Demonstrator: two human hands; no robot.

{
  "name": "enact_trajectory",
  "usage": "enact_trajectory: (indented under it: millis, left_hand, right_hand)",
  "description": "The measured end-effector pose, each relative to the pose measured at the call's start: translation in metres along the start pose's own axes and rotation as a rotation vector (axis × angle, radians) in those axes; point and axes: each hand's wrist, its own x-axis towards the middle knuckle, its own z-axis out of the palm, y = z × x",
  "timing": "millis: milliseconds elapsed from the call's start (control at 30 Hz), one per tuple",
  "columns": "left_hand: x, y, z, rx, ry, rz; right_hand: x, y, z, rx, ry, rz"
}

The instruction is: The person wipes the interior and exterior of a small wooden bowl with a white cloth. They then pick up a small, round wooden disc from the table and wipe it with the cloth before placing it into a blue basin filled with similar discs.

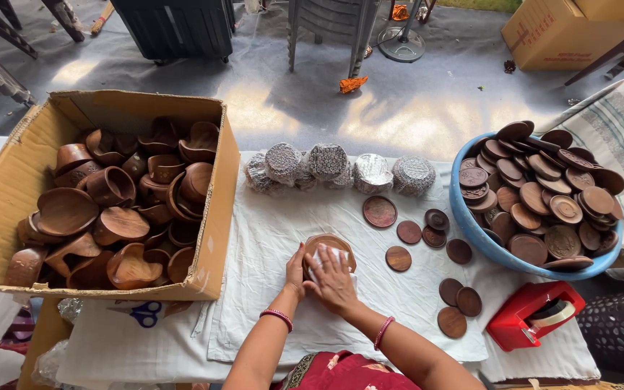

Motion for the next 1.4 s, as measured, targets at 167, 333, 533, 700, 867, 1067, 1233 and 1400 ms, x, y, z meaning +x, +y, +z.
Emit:
enact_trajectory:
  millis: [167, 333, 533, 700, 867, 1067, 1233, 1400]
  left_hand:
    - [0.042, -0.024, -0.035, -0.283, -0.177, -0.124]
    - [0.051, -0.032, -0.041, -0.225, -0.074, -0.034]
    - [0.02, -0.011, -0.016, -0.148, -0.05, -0.043]
    - [0.021, -0.013, -0.011, -0.115, 0.043, -0.015]
    - [0.025, -0.016, -0.012, -0.129, 0.028, -0.01]
    - [0.059, -0.039, -0.047, -0.344, -0.218, -0.081]
    - [0.066, -0.043, -0.05, -0.301, -0.146, -0.061]
    - [0.076, -0.05, -0.044, -0.195, 0.088, 0.0]
  right_hand:
    - [0.046, -0.008, 0.002, 0.073, -0.128, -0.158]
    - [0.096, 0.001, -0.005, 0.16, -0.13, -0.079]
    - [0.086, 0.035, -0.012, 0.214, -0.155, 0.28]
    - [0.026, 0.045, -0.009, 0.239, 0.09, 0.242]
    - [-0.008, 0.019, -0.005, 0.068, 0.116, 0.025]
    - [0.03, -0.015, -0.01, 0.135, -0.068, -0.238]
    - [0.081, -0.014, -0.015, 0.184, -0.149, -0.212]
    - [0.097, -0.001, -0.018, 0.19, -0.095, 0.034]
